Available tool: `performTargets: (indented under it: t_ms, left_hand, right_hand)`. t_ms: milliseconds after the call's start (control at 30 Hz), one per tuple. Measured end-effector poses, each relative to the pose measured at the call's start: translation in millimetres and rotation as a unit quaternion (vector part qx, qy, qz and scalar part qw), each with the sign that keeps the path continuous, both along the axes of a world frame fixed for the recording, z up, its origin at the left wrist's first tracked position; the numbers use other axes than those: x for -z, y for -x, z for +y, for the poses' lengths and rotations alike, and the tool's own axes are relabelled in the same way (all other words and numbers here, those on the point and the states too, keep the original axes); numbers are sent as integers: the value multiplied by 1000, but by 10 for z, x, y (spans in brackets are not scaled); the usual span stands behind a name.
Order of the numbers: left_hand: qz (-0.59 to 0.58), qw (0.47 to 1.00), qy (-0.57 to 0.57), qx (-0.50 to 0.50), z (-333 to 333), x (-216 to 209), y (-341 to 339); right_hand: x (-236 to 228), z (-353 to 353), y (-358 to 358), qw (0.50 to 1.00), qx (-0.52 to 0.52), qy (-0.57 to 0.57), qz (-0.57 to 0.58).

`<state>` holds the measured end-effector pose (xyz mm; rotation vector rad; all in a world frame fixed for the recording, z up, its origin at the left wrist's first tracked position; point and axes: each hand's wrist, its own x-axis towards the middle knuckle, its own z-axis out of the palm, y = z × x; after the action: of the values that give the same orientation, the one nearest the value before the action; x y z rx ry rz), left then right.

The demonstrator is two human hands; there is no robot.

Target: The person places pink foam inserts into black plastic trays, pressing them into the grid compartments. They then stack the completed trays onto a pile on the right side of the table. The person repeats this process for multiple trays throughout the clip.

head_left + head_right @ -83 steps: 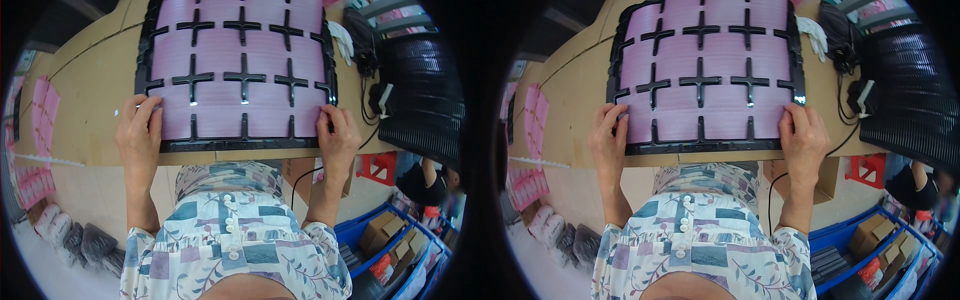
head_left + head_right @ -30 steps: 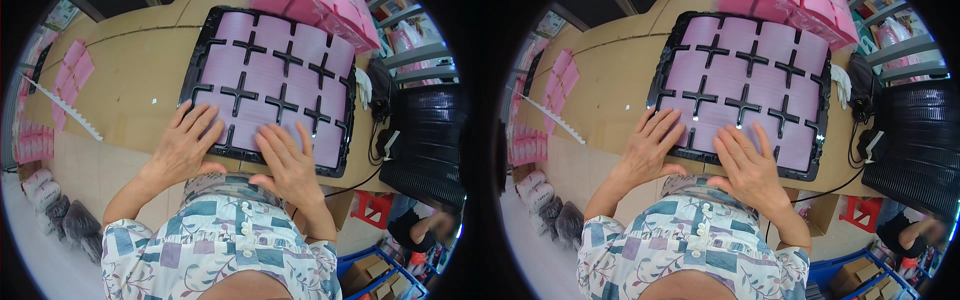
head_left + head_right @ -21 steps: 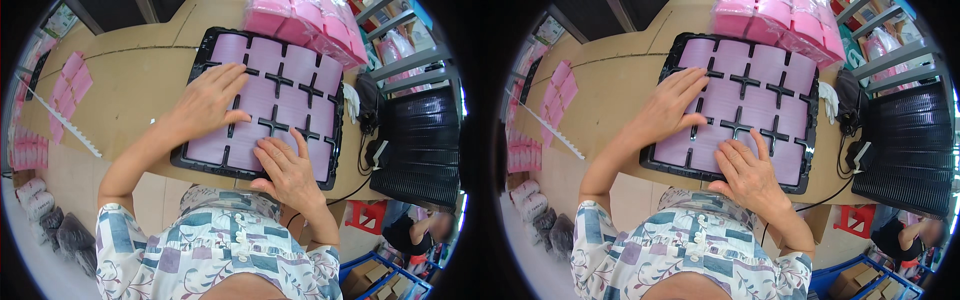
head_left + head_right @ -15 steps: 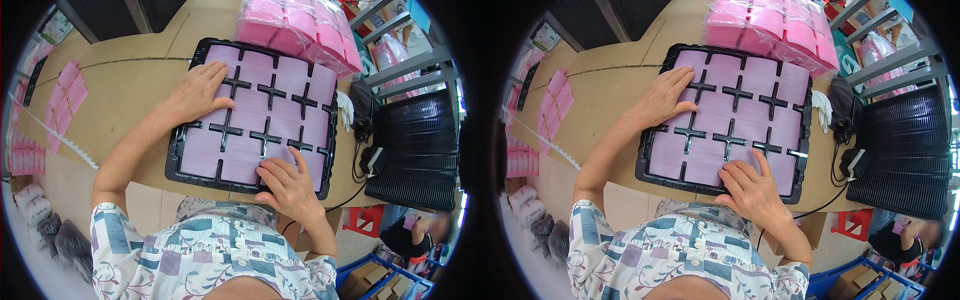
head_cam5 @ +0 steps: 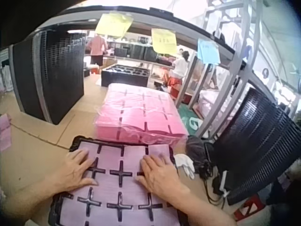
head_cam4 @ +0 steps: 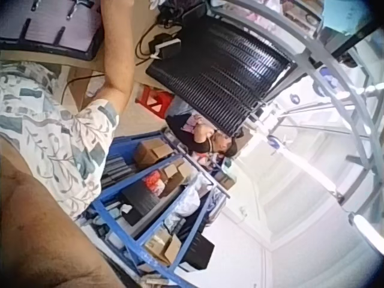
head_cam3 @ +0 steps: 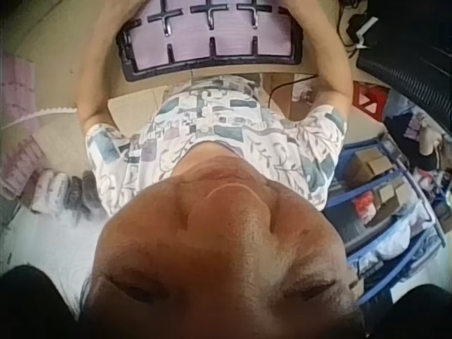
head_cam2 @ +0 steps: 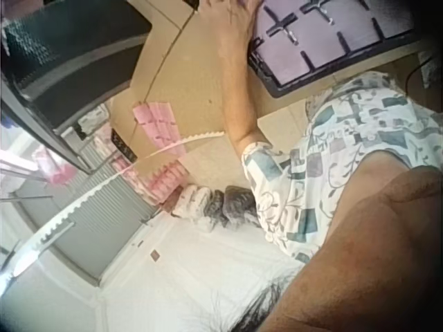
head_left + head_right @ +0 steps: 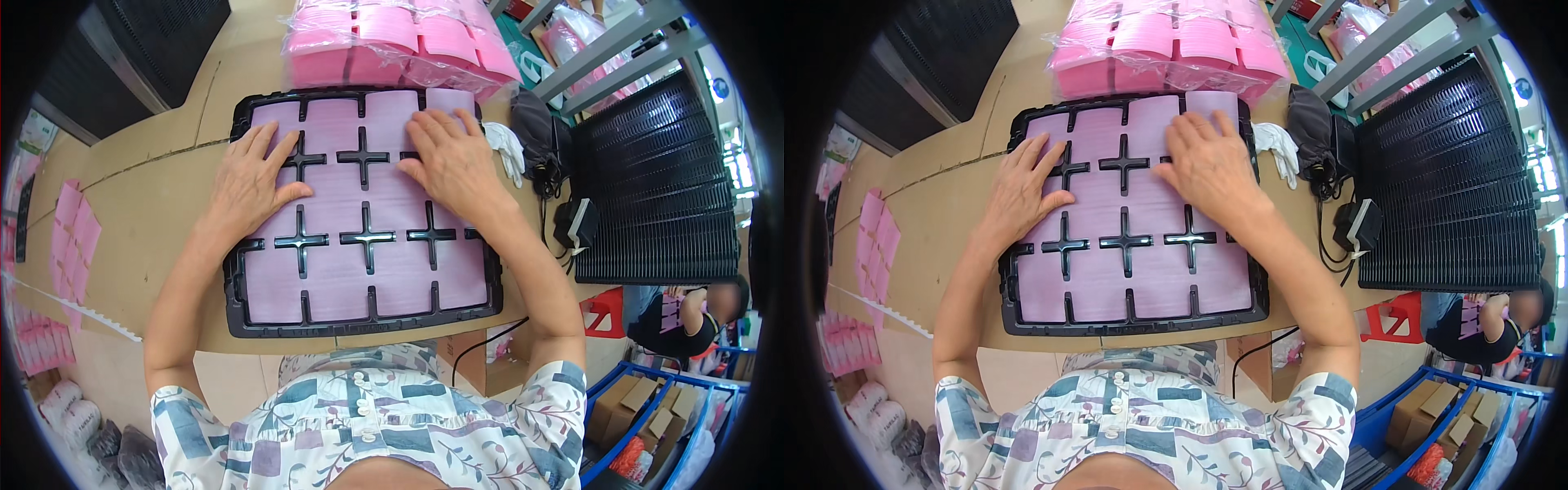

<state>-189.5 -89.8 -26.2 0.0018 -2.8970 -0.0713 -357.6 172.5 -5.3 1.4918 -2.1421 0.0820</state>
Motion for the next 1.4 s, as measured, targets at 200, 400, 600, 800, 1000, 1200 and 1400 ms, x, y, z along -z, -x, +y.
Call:
performTargets:
  t_ms: [200,400,600,800,1000,1200,1400]
  left_hand:
    - [25,1000,16,3,11,26,-26]
    - [-1,1000,5,-6,-27,5,-42]
    - [-14,1000,-27,-5,-94,-51,-2]
    - [-14,1000,7,-6,-149,-104,-14]
    - [39,998,50,-20,-248,29,-22]
    - [110,993,36,-25,-261,85,-35]
    - [118,990,-52,57,42,-92,14]
  right_hand:
    - [170,137,226,996,76,-28,-36]
    - [235,223,289,993,80,16,-86]
    - [-10,459,395,992,86,83,-50]
    - [167,582,394,998,48,9,-38]
    - [139,522,438,997,69,3,-46]
    - [222,657,536,966,44,158,-200]
    - [104,496,354,987,-1,39,-155]
